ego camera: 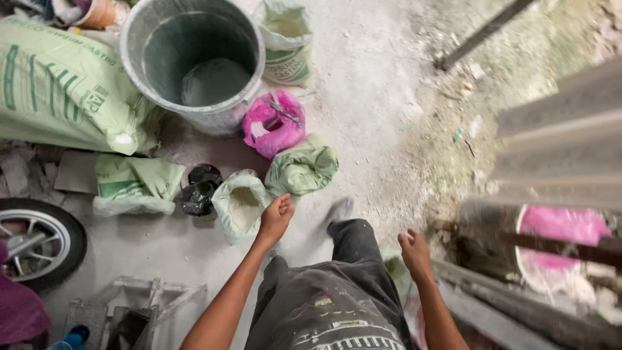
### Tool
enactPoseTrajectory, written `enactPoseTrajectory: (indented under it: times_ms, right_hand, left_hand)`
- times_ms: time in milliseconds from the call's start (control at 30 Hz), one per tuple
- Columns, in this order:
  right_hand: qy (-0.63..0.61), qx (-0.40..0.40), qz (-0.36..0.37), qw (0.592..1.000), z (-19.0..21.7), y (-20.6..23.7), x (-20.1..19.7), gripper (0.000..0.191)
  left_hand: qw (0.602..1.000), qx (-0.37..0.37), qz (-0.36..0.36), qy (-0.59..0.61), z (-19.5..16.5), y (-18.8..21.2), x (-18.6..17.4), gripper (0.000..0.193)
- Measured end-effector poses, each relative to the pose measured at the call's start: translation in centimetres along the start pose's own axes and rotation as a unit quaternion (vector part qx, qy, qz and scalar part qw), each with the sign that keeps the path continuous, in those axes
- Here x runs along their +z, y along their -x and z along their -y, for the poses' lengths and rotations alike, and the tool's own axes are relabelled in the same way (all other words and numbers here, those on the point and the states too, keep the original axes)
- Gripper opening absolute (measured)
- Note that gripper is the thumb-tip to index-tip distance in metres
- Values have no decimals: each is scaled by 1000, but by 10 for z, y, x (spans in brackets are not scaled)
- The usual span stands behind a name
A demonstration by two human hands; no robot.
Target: The person wipes a striped mold table with their hands, washes their hands in a bucket of water, dips bundles of white fibers into a bucket of liquid, and lays the wet fibers onto a wet plaster slab on the table. They smooth the slab surface by hand and scrape and clean the table edges with a small handheld tool.
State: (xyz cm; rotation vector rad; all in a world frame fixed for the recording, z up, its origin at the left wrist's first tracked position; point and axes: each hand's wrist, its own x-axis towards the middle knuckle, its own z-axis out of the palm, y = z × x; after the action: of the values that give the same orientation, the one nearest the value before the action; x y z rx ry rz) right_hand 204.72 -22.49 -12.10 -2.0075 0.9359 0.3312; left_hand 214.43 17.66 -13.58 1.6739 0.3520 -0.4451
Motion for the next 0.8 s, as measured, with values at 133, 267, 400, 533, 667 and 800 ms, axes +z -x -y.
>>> enactPoseTrajectory:
  times_ms: [133, 267, 400, 533, 667, 800]
  right_hand:
    - [85, -50, 69, 993, 105, -102, 34, 58]
    - [174, -154, 161, 959, 199, -210, 85, 56]
    - [350, -176, 258, 883, 295, -307, 110, 50]
    - [294, -276, 305, 863, 365, -368, 98, 54]
    - [324, -315, 284, 846, 416, -397, 102, 51]
    - [320, -394, 288, 812, 446, -393, 124, 46]
  left_hand:
    - [997, -33, -53, 43, -17, -47, 3, 54]
    - [973, -76, -158, 150, -22, -107, 20, 55]
    - [908, -116, -328, 234, -51, -162, 70, 53]
    - [898, -34, -310, 309, -86, -180, 136, 49]
    - [894, -73, -305, 319, -114, -188, 164, 48]
    - [867, 28, -342, 361, -118, -194, 155, 48]
